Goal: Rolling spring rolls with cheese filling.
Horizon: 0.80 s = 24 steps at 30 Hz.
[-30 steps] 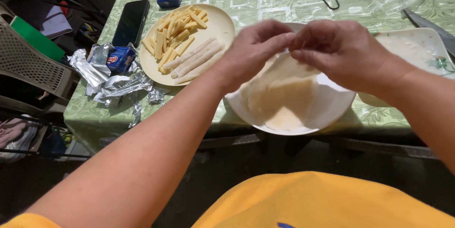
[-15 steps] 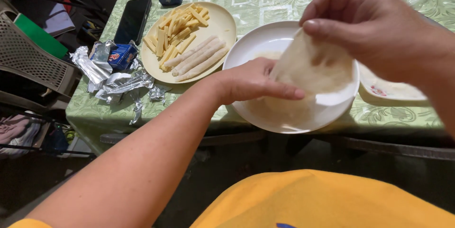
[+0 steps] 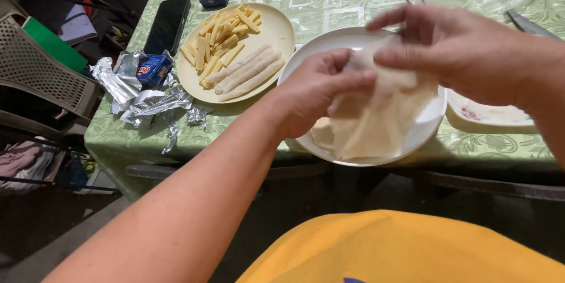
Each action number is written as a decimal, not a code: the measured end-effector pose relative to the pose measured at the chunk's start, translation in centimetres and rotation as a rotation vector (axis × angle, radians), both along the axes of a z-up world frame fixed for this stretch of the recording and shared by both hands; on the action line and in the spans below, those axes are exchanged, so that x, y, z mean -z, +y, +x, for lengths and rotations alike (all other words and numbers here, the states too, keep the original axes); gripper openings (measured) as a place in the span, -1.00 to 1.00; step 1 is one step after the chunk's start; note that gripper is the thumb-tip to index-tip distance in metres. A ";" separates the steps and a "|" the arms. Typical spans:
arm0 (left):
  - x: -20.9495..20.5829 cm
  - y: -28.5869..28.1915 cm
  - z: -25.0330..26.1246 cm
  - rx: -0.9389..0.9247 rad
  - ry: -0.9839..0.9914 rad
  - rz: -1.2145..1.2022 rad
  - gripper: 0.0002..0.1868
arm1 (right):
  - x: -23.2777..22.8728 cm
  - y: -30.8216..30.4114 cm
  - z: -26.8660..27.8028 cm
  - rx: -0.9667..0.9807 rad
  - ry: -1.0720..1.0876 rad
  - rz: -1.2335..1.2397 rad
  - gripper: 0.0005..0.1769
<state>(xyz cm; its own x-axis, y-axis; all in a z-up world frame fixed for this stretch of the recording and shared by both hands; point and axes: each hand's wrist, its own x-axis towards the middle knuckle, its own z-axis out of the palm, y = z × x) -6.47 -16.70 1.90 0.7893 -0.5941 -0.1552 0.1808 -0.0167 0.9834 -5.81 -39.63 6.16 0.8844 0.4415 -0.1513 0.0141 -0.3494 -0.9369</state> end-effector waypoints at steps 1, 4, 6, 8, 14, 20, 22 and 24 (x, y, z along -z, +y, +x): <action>0.1 0.2 0.0 -0.043 0.038 -0.046 -0.49 | -0.1 0.0 -0.2 0.009 0.068 -0.094 -0.55; 0.0 0.7 -0.3 -0.101 0.107 -0.099 -0.57 | 0.4 -0.1 -0.6 0.024 0.190 -0.243 -0.51; -0.8 0.8 -0.6 -0.113 0.135 -0.104 -0.60 | 1.3 -1.2 0.0 0.034 0.241 -0.296 -0.51; -2.0 0.9 -1.0 -0.118 0.172 -0.102 -0.61 | 2.7 -3.4 1.1 0.022 0.280 -0.030 -0.46; 0.7 1.7 1.6 -0.197 0.206 0.044 -0.60 | 1.3 1.3 0.7 0.252 0.263 0.004 -0.45; 1.9 1.1 2.4 -0.288 0.205 0.242 -0.65 | 2.4 3.3 1.3 0.304 0.027 -0.485 -0.45; 2.6 1.3 2.5 -0.307 0.181 0.249 -0.66 | 2.5 3.7 1.6 0.290 -0.019 -0.511 -0.47; 2.9 1.4 2.7 -0.312 0.154 0.265 -0.66 | 2.9 3.8 2.0 0.290 -0.062 -0.529 -0.49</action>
<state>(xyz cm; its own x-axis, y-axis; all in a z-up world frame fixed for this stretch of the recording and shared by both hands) -3.73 -15.34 -0.97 0.8805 -0.2543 -0.4000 0.3611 -0.1867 0.9136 -3.80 -35.83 3.27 0.9715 0.0595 -0.2293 -0.1030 -0.7655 -0.6351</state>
